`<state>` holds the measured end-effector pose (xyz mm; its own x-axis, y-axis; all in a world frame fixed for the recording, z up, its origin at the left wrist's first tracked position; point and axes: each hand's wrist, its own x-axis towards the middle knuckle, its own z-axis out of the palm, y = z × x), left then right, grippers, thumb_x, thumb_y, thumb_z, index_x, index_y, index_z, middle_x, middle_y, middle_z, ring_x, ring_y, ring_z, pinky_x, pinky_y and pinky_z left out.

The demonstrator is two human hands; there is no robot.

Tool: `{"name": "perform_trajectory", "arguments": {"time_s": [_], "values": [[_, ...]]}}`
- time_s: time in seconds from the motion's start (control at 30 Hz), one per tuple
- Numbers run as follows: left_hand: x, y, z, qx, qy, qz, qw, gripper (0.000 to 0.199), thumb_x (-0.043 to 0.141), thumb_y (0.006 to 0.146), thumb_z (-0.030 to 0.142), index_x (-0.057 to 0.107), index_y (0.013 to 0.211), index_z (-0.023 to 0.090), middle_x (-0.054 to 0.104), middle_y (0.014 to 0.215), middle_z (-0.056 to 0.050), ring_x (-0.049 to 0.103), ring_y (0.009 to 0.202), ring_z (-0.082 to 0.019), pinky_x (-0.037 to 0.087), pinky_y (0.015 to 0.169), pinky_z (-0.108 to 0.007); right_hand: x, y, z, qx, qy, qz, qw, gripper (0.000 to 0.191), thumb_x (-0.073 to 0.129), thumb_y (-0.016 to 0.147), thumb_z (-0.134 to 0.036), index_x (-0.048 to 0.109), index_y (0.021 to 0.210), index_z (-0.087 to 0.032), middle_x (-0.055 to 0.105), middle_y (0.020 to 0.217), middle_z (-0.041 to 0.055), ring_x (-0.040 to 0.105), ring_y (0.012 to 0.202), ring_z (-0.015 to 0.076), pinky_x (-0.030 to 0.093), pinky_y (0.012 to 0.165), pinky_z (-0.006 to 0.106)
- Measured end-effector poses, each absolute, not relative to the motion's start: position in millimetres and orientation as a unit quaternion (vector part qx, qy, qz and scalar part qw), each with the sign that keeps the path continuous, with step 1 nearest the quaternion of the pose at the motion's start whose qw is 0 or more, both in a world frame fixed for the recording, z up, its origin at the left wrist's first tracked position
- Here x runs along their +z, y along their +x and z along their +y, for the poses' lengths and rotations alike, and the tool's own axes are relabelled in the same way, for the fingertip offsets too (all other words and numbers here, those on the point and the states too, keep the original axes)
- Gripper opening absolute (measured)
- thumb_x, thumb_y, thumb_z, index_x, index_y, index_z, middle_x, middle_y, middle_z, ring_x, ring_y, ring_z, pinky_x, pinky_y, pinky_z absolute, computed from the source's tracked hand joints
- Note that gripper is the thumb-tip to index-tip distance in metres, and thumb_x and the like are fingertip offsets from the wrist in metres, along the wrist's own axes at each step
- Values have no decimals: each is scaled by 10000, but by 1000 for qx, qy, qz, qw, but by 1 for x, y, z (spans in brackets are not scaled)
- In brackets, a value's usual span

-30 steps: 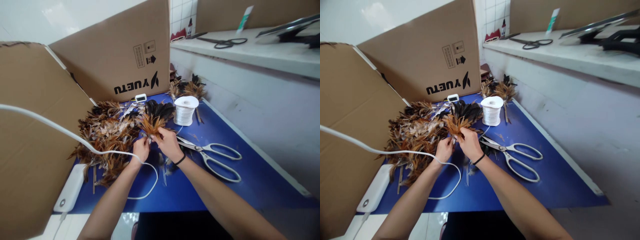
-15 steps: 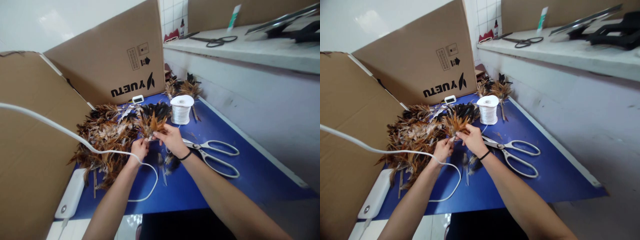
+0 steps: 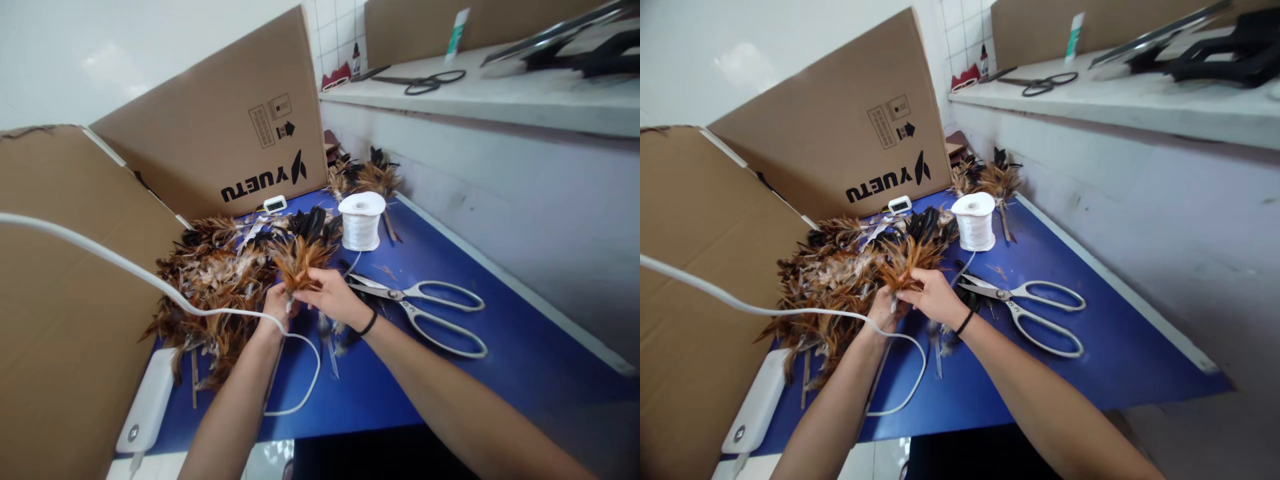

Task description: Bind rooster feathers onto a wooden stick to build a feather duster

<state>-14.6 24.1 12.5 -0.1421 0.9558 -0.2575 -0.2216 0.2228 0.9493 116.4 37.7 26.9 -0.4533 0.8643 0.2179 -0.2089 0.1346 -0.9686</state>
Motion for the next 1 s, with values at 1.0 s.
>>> {"name": "perform_trajectory", "arguments": {"time_s": [1.0], "values": [[18, -7, 21, 505, 320, 549, 584, 279, 687, 618, 315, 497, 663, 117, 467, 543, 33, 294, 344, 6, 94, 333, -142, 6, 112, 51, 306, -405, -682, 526, 49, 584, 738, -177, 621, 767, -165, 671, 783, 36, 625, 729, 149, 469, 705, 255]]}}
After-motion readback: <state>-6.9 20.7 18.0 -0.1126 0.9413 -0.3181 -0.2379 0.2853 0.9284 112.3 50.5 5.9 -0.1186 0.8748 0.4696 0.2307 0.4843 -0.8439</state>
